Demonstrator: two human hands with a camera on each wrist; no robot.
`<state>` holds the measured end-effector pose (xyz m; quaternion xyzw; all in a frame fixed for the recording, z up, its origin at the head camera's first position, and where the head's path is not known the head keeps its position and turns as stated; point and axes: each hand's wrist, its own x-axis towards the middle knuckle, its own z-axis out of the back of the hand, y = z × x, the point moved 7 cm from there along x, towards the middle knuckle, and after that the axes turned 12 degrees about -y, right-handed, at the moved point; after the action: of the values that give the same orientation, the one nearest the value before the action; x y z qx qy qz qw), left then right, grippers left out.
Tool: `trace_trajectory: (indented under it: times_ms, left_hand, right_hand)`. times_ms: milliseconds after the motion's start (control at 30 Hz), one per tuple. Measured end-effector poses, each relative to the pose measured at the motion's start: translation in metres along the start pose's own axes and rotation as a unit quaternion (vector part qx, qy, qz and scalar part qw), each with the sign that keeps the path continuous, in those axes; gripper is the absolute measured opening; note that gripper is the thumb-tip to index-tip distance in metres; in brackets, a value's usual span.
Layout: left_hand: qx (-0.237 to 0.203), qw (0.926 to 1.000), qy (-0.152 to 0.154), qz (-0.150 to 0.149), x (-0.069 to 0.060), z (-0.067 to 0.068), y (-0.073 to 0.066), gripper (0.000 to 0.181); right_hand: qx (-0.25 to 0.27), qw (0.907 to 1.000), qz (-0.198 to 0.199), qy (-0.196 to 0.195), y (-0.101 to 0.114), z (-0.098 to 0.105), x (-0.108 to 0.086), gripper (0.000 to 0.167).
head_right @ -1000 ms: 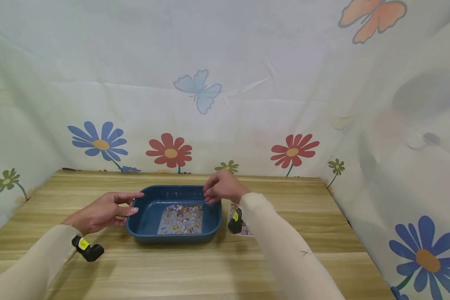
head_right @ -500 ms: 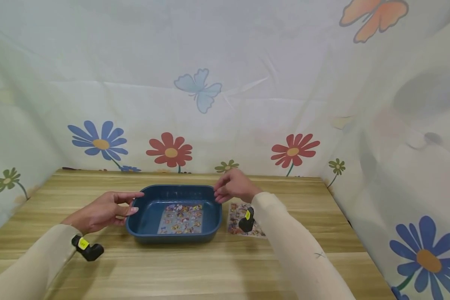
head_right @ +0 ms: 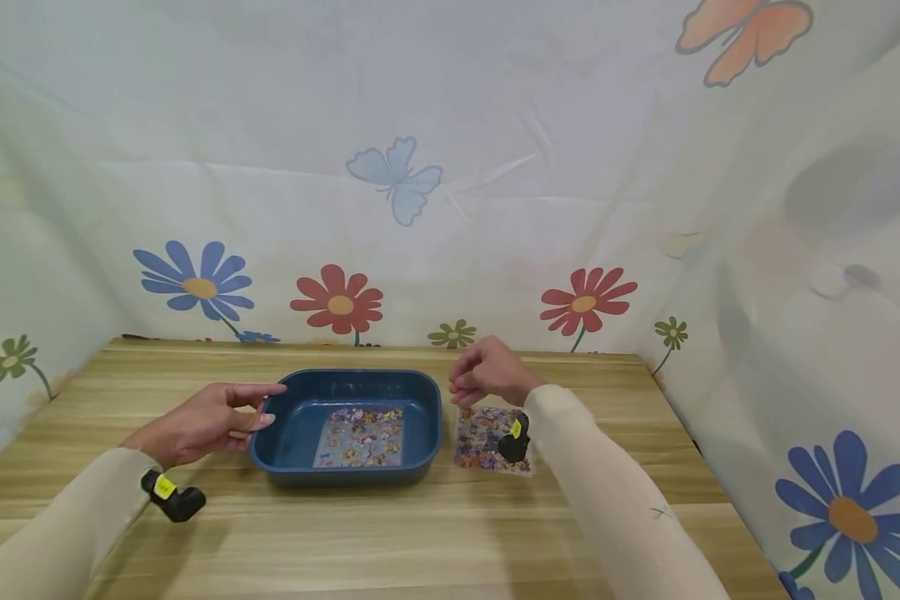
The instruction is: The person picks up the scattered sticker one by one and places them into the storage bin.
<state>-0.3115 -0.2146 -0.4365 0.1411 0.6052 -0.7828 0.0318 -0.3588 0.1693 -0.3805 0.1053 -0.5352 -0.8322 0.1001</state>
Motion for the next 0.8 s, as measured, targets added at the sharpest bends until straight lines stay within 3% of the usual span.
trace_trajectory:
  times_ms: [300,800]
  left_hand:
    - [-0.002,1.0,0.0,0.0,0.0,-0.001,-0.002,0.073]
    - [0.007,1.0,0.004,0.0,0.0,-0.002,0.0,0.072]
  right_hand:
    - [-0.046,0.9989,0.0,-0.011,-0.011,0.02,-0.006,0.012]
    - [-0.08,0.9963,-0.015,-0.028,-0.035,0.048,-0.012,0.014]
